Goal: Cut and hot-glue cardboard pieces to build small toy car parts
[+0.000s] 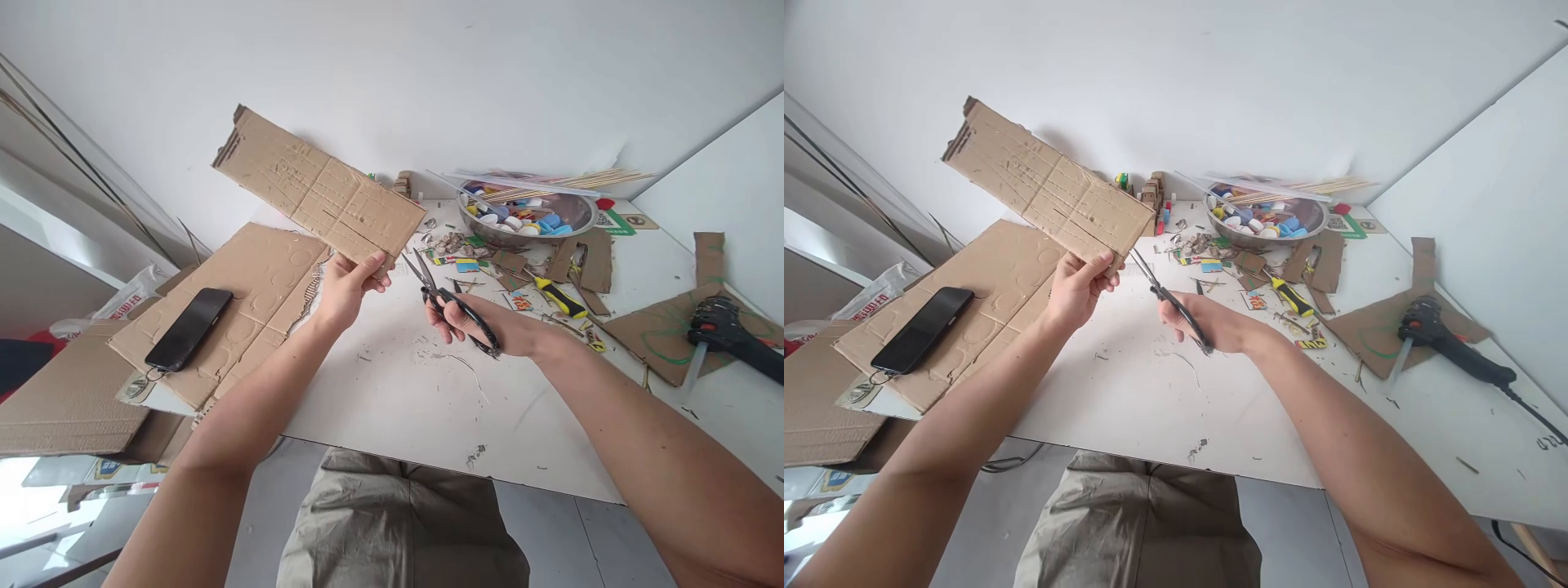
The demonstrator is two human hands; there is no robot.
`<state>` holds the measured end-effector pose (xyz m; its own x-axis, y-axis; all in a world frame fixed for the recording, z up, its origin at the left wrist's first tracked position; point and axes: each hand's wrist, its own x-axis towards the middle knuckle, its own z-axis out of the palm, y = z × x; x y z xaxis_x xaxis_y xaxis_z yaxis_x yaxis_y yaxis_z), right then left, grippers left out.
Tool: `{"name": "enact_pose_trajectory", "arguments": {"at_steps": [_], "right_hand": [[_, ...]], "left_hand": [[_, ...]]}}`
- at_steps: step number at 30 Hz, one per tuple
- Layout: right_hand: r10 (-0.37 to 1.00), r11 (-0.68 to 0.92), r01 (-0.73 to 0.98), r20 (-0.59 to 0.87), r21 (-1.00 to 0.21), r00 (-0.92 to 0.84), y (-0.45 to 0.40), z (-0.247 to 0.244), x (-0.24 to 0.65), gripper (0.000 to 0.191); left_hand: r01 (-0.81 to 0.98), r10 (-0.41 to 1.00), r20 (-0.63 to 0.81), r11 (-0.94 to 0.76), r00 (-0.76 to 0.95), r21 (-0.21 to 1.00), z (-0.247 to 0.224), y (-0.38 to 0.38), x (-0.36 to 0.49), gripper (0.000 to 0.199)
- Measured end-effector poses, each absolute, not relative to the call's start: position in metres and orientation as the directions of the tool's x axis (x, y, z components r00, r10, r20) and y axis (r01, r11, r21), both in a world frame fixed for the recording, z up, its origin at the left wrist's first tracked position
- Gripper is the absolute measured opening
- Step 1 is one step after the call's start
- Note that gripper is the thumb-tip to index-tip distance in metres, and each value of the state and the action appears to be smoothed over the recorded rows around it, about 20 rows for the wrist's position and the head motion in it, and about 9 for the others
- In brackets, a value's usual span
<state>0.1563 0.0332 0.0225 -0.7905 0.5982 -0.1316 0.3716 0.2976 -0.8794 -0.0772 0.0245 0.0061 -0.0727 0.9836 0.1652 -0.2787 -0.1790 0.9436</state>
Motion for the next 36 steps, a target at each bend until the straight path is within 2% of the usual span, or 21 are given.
{"name": "enact_pose_trajectory", "arguments": {"at_steps": [3,7,10,16,21,29,36], "right_hand": [[0.615,0.256,0.426,-0.194,-0.868,-0.764,0.033,0.022,0.154,0.090],[0.644,0.277,0.450,-0.184,-0.849,-0.742,0.031,0.021,0.152,0.088],[0.628,0.274,0.433,-0.181,-0.859,-0.757,0.030,0.020,0.153,0.074],[0.652,0.298,0.444,-0.160,-0.845,-0.741,0.036,0.006,0.151,0.046],[0.702,0.290,0.484,-0.161,-0.826,-0.694,0.029,0.014,0.149,0.058],[0.737,0.391,0.510,-0.072,-0.766,-0.673,0.021,0.026,0.143,0.073],[0.767,0.388,0.510,-0.038,-0.768,-0.641,0.017,0.029,0.137,0.076]], "left_hand": [[-0.273,0.984,0.168,-0.180,-0.067,0.945,0.009,0.022,-0.075,0.031],[-0.231,0.987,0.144,-0.124,0.072,0.965,0.010,0.017,-0.068,0.035],[-0.209,0.982,0.114,-0.081,0.150,0.974,0.010,0.013,-0.064,0.037],[-0.208,0.982,0.107,-0.072,0.158,0.975,0.013,0.010,-0.062,0.039],[-0.209,0.979,0.130,-0.095,0.160,0.973,0.013,0.011,-0.063,0.035],[-0.215,0.976,0.150,-0.115,0.156,0.970,0.015,0.011,-0.064,0.035],[-0.170,0.974,0.171,-0.145,0.146,0.975,0.017,0.010,-0.067,0.039]]}}
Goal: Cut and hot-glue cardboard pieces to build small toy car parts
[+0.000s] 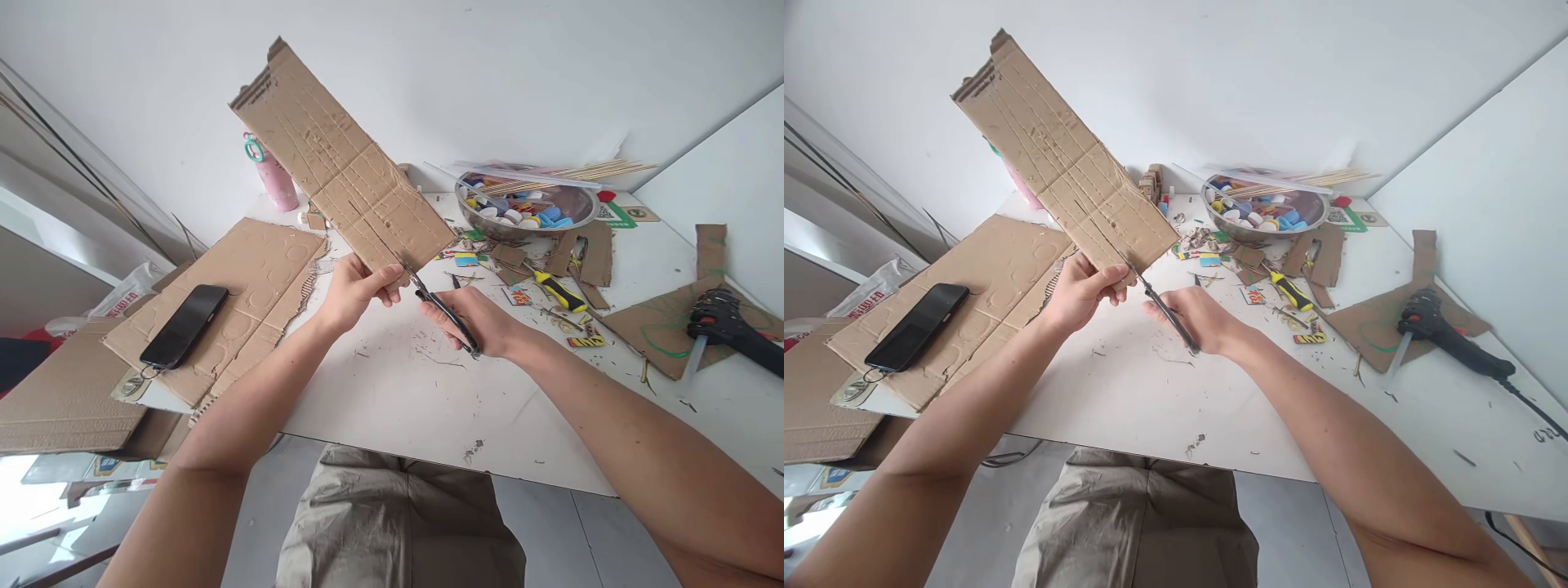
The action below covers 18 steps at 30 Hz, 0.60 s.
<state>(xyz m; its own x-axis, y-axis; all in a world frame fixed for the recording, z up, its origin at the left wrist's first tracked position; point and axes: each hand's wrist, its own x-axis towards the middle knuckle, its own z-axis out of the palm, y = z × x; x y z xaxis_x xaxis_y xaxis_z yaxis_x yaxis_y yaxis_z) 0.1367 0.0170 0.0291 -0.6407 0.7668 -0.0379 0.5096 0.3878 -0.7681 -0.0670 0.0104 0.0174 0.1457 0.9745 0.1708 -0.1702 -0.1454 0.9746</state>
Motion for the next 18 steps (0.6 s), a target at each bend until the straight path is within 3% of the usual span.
{"name": "enact_pose_trajectory", "arguments": {"at_steps": [7,18], "right_hand": [[0.720,0.291,0.447,-0.114,-0.846,-0.685,0.016,0.026,0.140,0.072],[0.759,0.368,0.444,-0.012,-0.817,-0.651,0.015,0.018,0.138,0.071]], "left_hand": [[-0.111,0.967,0.177,-0.158,0.182,0.981,0.018,0.011,-0.071,0.055],[-0.111,0.953,0.217,-0.197,0.212,0.974,0.018,0.010,-0.071,0.057]]}}
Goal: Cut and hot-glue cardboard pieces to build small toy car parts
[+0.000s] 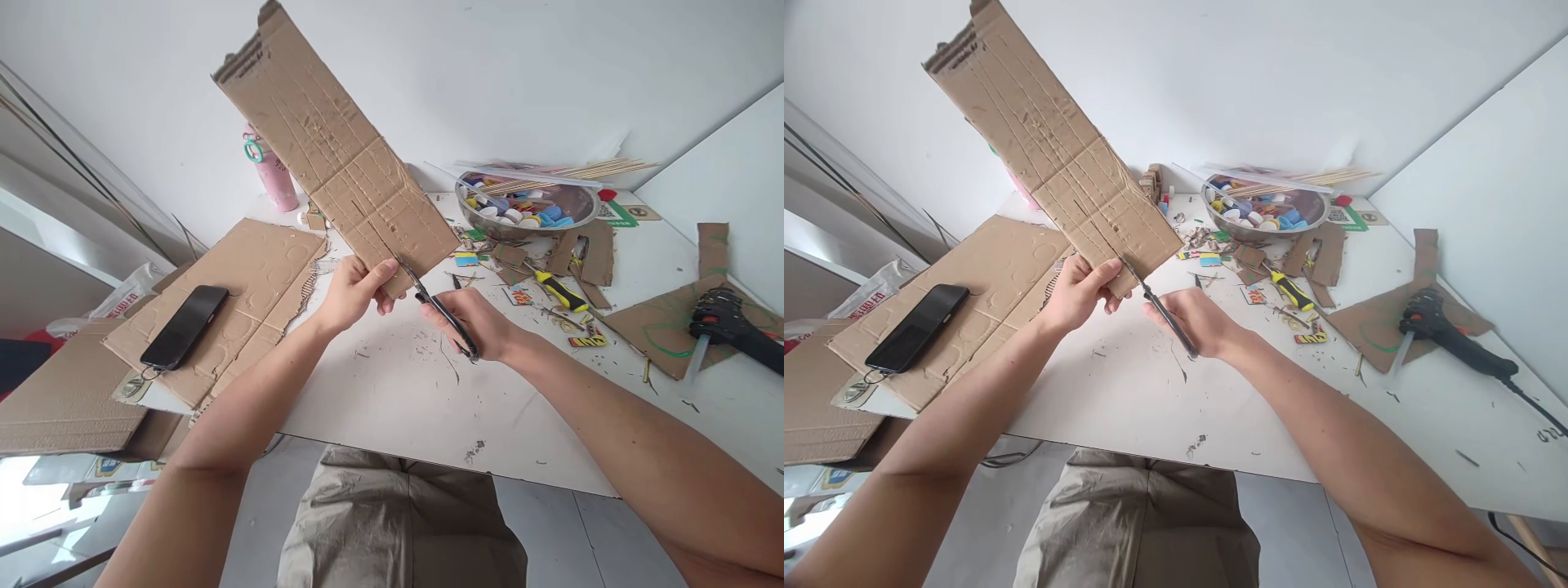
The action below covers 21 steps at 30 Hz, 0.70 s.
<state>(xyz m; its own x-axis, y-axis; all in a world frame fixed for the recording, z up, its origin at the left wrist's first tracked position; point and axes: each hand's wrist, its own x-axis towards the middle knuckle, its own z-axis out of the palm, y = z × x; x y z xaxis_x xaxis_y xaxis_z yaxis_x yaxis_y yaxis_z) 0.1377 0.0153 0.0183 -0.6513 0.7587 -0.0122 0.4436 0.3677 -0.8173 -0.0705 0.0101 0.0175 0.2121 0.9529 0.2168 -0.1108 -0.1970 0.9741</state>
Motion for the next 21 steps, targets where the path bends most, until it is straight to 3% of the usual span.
{"name": "enact_pose_trajectory", "arguments": {"at_steps": [6,21], "right_hand": [[0.753,0.321,0.415,-0.037,-0.851,-0.657,0.0147,0.0142,0.1377,0.069],[0.726,0.441,0.454,0.011,-0.774,-0.687,0.0159,0.0170,0.1411,0.063]], "left_hand": [[-0.111,0.933,0.229,-0.205,0.276,0.972,0.0177,0.0087,-0.0701,0.058],[-0.049,0.917,0.230,-0.226,0.327,0.973,0.0186,0.0068,-0.0676,0.066]]}}
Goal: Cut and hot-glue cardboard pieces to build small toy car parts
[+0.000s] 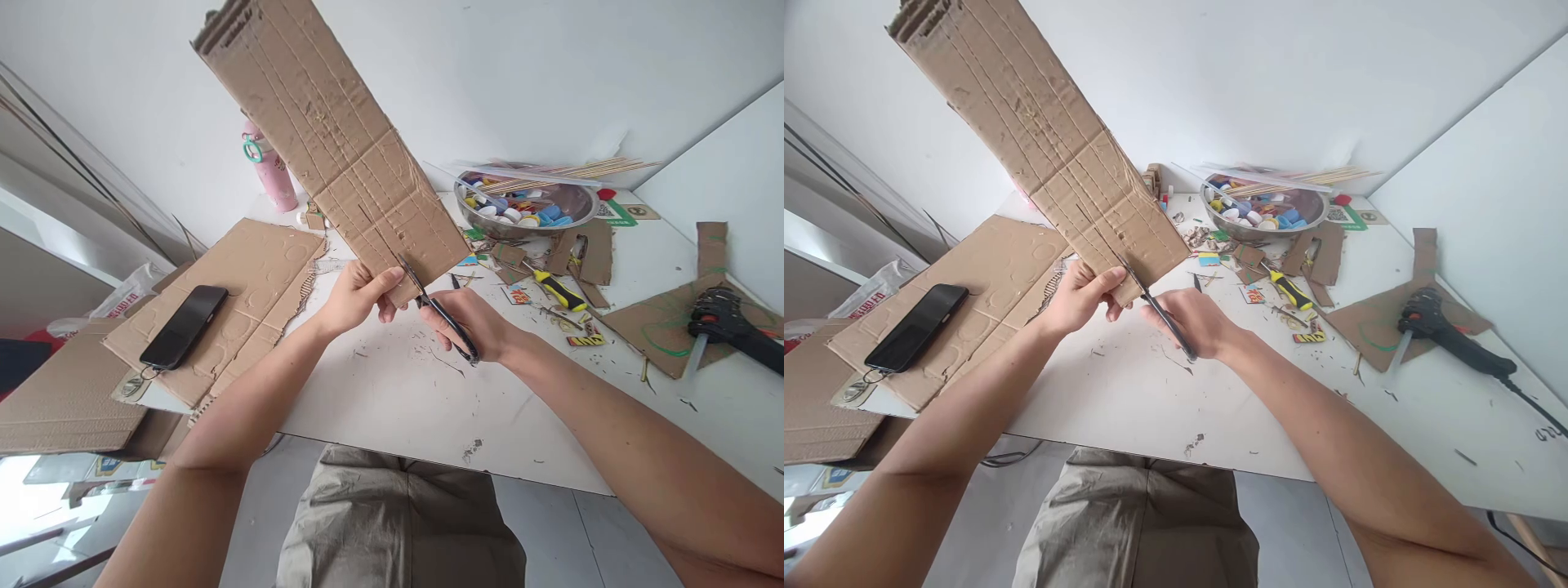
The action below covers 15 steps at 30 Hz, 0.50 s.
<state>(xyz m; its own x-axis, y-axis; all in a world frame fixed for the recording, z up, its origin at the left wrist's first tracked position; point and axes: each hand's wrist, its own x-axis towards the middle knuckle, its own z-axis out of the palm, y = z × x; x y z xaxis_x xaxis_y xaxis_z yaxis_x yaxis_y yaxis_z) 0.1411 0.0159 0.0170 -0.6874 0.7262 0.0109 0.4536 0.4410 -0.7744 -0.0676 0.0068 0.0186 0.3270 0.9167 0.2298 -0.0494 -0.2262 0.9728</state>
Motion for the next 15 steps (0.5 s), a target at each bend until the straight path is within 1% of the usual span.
{"name": "enact_pose_trajectory", "arguments": {"at_steps": [5,9,12,15], "right_hand": [[0.730,0.489,0.416,0.098,-0.767,-0.677,0.0150,0.0192,0.1375,0.065],[0.749,0.477,0.380,0.141,-0.792,-0.647,0.0133,0.0211,0.1323,0.068],[0.762,0.432,0.371,0.113,-0.822,-0.637,0.0139,0.0200,0.1312,0.072],[0.762,0.376,0.386,0.044,-0.843,-0.646,0.0160,0.0170,0.1331,0.073]], "left_hand": [[-0.081,0.918,0.232,-0.217,0.323,0.973,0.0190,0.0069,-0.0669,0.068],[-0.049,0.926,0.244,-0.240,0.288,0.970,0.0172,0.0072,-0.0676,0.067],[-0.015,0.945,0.283,-0.284,0.167,0.959,0.0145,0.0098,-0.0701,0.065],[-0.028,0.939,0.342,-0.341,0.040,0.940,0.0125,0.0143,-0.0731,0.066]]}}
